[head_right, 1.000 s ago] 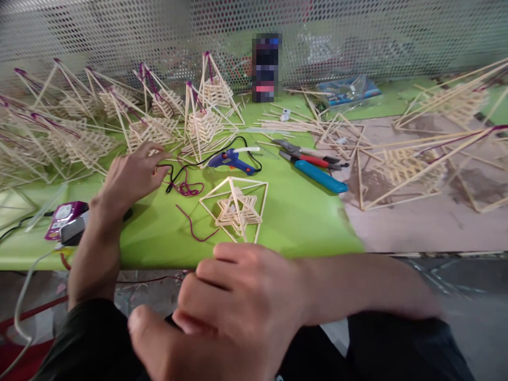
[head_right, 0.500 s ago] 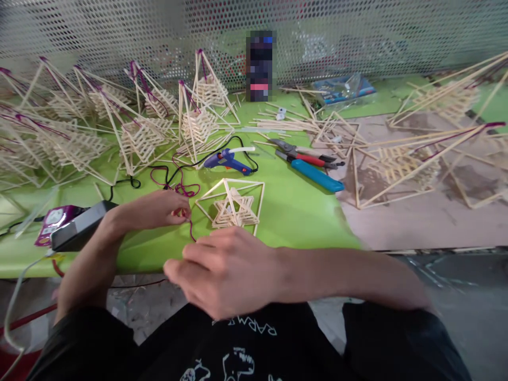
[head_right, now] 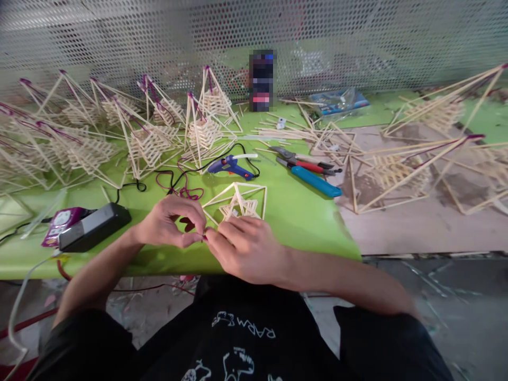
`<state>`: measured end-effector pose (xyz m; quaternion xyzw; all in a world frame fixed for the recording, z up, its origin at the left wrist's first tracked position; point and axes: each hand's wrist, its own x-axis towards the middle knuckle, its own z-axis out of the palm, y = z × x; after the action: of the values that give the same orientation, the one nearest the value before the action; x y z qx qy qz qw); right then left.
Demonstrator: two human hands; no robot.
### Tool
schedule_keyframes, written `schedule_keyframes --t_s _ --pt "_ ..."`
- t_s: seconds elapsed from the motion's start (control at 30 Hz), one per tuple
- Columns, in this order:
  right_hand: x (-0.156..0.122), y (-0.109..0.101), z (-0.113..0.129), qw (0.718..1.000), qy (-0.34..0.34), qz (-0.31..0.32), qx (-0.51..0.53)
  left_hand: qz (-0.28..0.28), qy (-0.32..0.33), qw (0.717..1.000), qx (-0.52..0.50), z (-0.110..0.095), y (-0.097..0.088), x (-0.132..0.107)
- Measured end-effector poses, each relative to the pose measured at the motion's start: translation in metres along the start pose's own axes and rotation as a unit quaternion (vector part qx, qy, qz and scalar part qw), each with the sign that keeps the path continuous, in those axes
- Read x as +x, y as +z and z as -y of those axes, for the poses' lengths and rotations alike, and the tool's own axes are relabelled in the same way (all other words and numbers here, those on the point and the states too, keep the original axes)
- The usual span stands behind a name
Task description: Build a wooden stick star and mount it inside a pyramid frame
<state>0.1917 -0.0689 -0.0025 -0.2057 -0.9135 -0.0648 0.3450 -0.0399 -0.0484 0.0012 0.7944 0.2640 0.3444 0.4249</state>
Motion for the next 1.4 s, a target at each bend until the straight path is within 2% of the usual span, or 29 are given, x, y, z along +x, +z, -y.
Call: schedule_keyframes --t_s 0.13,0.23,0.37,0.47,0.63,0.83,1.03,1.1,1.4 --pt "0.006 -0.008 -0.005 0.990 0.061 -0.002 0.129 -0.065 0.003 0.997 -0.032 -0.001 0.008 0.000" --pt "0.016 -0.019 -0.011 0.954 0.141 0.025 0.265 -0.108 -0.009 0.992 -0.059 -0.001 0.008 0.001" --pt "0.032 -0.035 -0.023 0.898 0.233 0.090 0.363 -0.103 -0.056 0.988 -0.099 -0.007 0.009 0.004" --pt "0.040 -0.042 -0.030 0.879 0.255 0.106 0.388 -0.088 -0.086 0.983 -0.135 -0.017 0.012 0.012" --pt "0.041 -0.046 -0.034 0.881 0.266 0.094 0.381 -0.050 -0.120 0.972 -0.197 -0.028 0.015 0.023" --pt "0.038 -0.043 -0.037 0.888 0.264 0.094 0.364 -0.023 -0.113 0.972 -0.203 -0.020 0.017 0.021" --pt "0.039 -0.041 -0.041 0.905 0.264 0.109 0.316 -0.084 -0.131 0.972 -0.175 -0.012 0.017 0.016" --pt "0.039 -0.042 -0.044 0.910 0.257 0.103 0.309 -0.085 -0.132 0.972 -0.172 -0.010 0.017 0.016" --pt "0.038 -0.041 -0.050 0.939 0.226 0.090 0.245 -0.010 -0.198 0.959 -0.203 -0.009 0.021 0.017"
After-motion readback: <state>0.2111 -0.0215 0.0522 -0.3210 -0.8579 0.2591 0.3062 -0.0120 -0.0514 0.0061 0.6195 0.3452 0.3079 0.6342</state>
